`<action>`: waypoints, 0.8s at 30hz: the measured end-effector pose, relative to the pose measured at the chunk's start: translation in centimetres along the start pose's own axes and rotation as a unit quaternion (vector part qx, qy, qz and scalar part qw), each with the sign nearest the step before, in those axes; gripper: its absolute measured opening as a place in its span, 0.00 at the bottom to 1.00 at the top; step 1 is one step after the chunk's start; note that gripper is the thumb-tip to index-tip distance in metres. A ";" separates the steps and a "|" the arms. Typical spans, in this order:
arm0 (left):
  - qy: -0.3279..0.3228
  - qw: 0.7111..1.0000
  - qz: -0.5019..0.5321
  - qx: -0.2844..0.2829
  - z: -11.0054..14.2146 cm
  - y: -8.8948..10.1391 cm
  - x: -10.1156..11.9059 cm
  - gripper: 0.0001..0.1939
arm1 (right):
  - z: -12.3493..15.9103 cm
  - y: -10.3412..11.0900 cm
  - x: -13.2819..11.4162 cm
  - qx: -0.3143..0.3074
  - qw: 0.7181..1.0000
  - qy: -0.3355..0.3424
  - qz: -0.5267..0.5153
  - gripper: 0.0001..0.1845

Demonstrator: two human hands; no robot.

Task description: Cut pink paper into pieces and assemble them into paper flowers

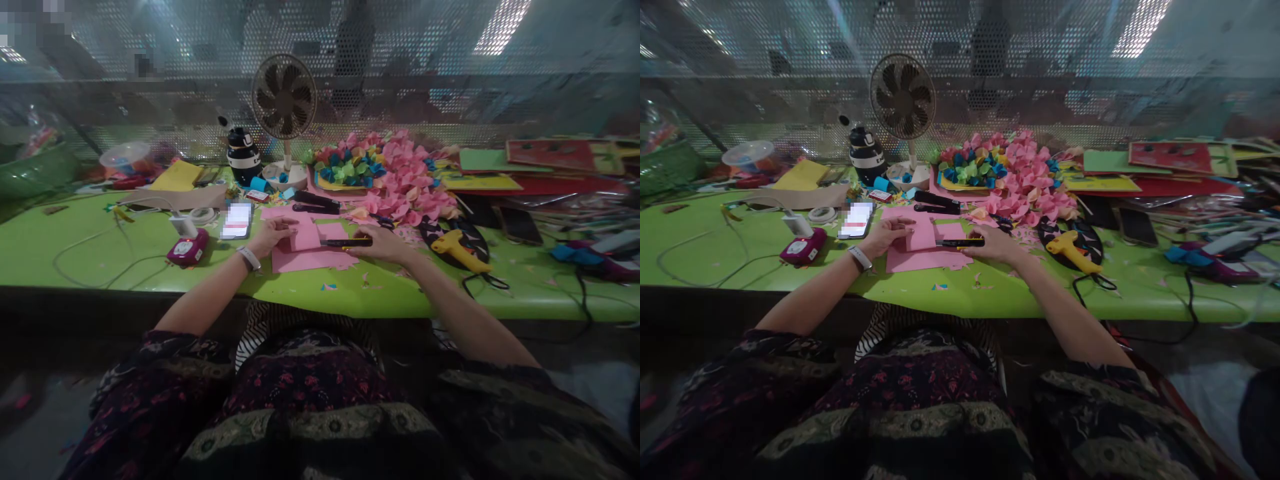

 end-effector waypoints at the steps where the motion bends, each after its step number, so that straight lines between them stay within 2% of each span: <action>1: -0.005 1.000 -0.031 -0.003 0.0 0.1 0.1 0.12 | -0.1 -0.1 0.0 -0.001 1.000 0.008 0.003 0.23; 4: -0.062 0.978 -0.197 -0.008 0.1 0.6 1.1 0.10 | -0.3 -0.5 0.1 0.000 0.999 0.031 0.014 0.21; 7: -0.166 0.910 -0.380 -0.030 0.7 0.7 3.3 0.12 | -0.2 -0.6 0.1 0.013 0.998 0.052 0.019 0.20; 8: -0.194 0.886 -0.417 -0.061 1.0 0.4 3.9 0.14 | -0.2 -0.5 0.1 0.016 0.998 0.055 0.019 0.20; 10: -0.224 0.848 -0.449 -0.170 2.1 -0.6 4.3 0.19 | -0.2 -0.5 0.1 0.016 0.998 0.058 0.020 0.21; 12: -0.220 0.819 -0.449 -0.281 3.6 -1.4 3.9 0.25 | -0.1 -0.6 0.0 0.014 0.998 0.059 0.023 0.21; 14: -0.204 0.796 -0.448 -0.351 5.1 -1.8 3.0 0.31 | 0.2 -0.8 -0.3 0.019 0.997 0.063 0.027 0.21; 16: -0.187 0.789 -0.454 -0.369 6.0 -1.7 2.0 0.35 | 0.8 -0.9 -0.7 0.037 0.997 0.066 0.032 0.20; 19: -0.178 0.793 -0.460 -0.358 6.5 -1.3 1.2 0.38 | 1.9 -1.2 -1.1 0.072 0.995 0.064 0.034 0.18; 24: -0.186 0.788 -0.463 -0.361 6.4 -1.3 1.1 0.38 | 2.9 -1.8 -1.4 0.092 0.994 0.061 0.028 0.18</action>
Point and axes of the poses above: each hand's wrist, its own z-axis away from the middle knuckle, its own y-axis out of the back of the hand, x = y × z, the point moved 6 cm from there along -z, towards the middle knuckle, and after that the axes turned 8 degrees about -y, right-handed, at the moved point
